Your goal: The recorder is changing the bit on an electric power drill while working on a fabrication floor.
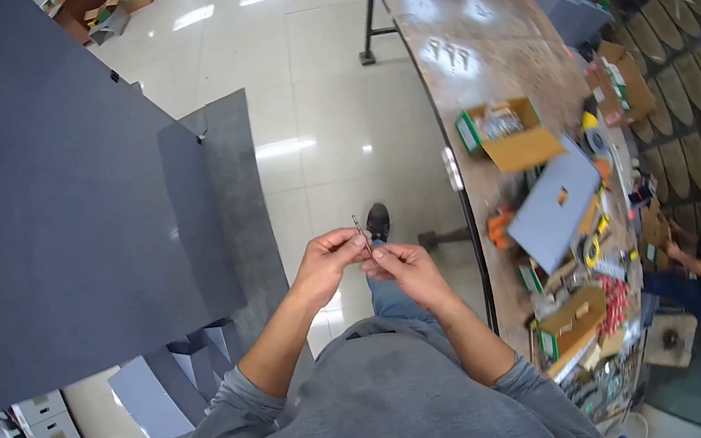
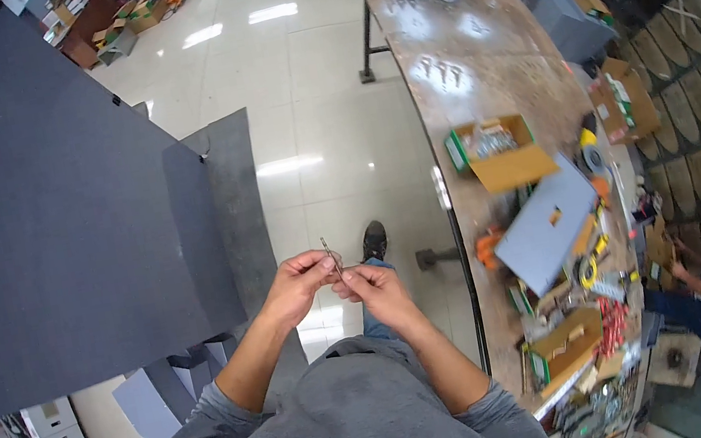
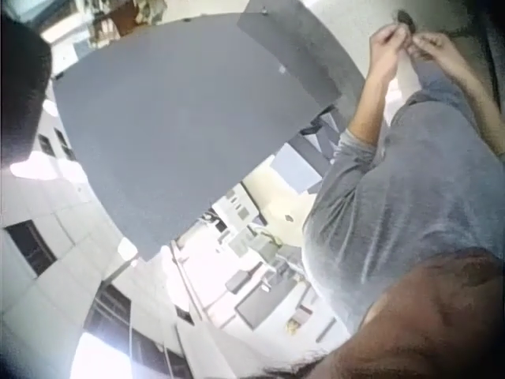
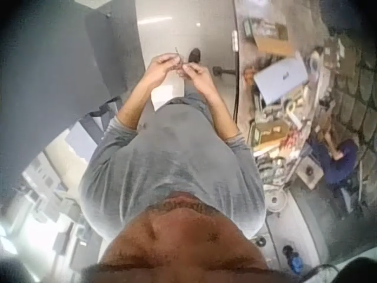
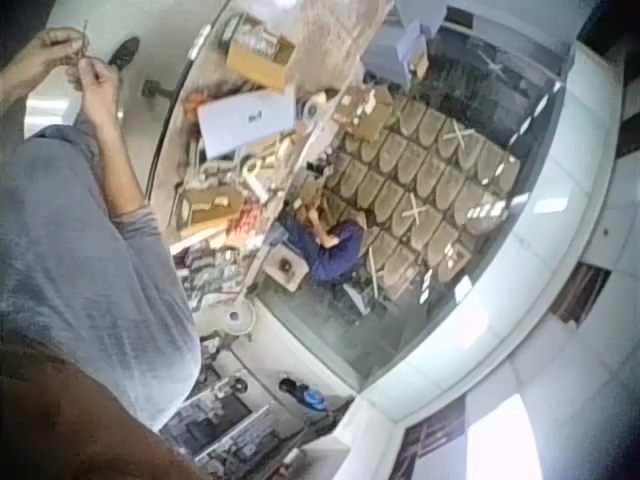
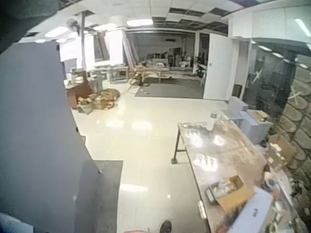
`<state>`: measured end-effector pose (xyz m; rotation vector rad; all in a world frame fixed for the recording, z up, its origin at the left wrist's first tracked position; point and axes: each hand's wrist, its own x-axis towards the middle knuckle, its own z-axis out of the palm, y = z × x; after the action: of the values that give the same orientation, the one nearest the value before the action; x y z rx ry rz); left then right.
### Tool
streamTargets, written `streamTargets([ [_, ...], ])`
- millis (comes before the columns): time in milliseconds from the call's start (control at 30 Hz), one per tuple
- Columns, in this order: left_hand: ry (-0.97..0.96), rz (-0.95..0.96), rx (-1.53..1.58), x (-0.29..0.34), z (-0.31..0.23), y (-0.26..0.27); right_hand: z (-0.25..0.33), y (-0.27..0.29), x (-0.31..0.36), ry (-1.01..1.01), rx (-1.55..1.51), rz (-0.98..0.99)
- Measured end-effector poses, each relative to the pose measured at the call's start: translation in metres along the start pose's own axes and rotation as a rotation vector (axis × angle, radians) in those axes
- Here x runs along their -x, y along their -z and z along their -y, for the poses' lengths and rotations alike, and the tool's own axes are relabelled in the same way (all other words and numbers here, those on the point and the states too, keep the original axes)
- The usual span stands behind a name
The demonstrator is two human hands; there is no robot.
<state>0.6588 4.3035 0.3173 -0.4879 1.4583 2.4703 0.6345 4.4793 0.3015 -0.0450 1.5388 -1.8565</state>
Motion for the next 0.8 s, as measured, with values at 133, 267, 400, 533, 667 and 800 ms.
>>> streamTargets([
  [133,-0.017,-0.192,-0.015,-0.087,-0.071,0.033,0.038,0.038,-0.094,-0.033,0.193,-0.121],
  [267,-0.15,-0.359,-0.154,-0.142,-0.14,0.065,0.099,0.061,-0.187,-0.163,0.1,-0.173],
  [400,-0.235,-0.461,-0.136,-0.2,-0.203,0.099,0.169,0.043,-0.297,-0.151,0.257,-0.125],
  [533,-0.348,-0.545,-0.175,-0.266,-0.258,0.158,0.213,0.01,-0.423,-0.122,0.298,-0.081],
  [667,-0.596,-0.663,-0.572,-0.342,-0.322,0.235,0.219,-0.005,-0.551,-0.136,0.397,-0.099],
  [800,-0.424,-0.67,-0.376,-0.408,-0.391,0.305,0.191,0.018,-0.646,-0.315,0.473,-0.227],
])
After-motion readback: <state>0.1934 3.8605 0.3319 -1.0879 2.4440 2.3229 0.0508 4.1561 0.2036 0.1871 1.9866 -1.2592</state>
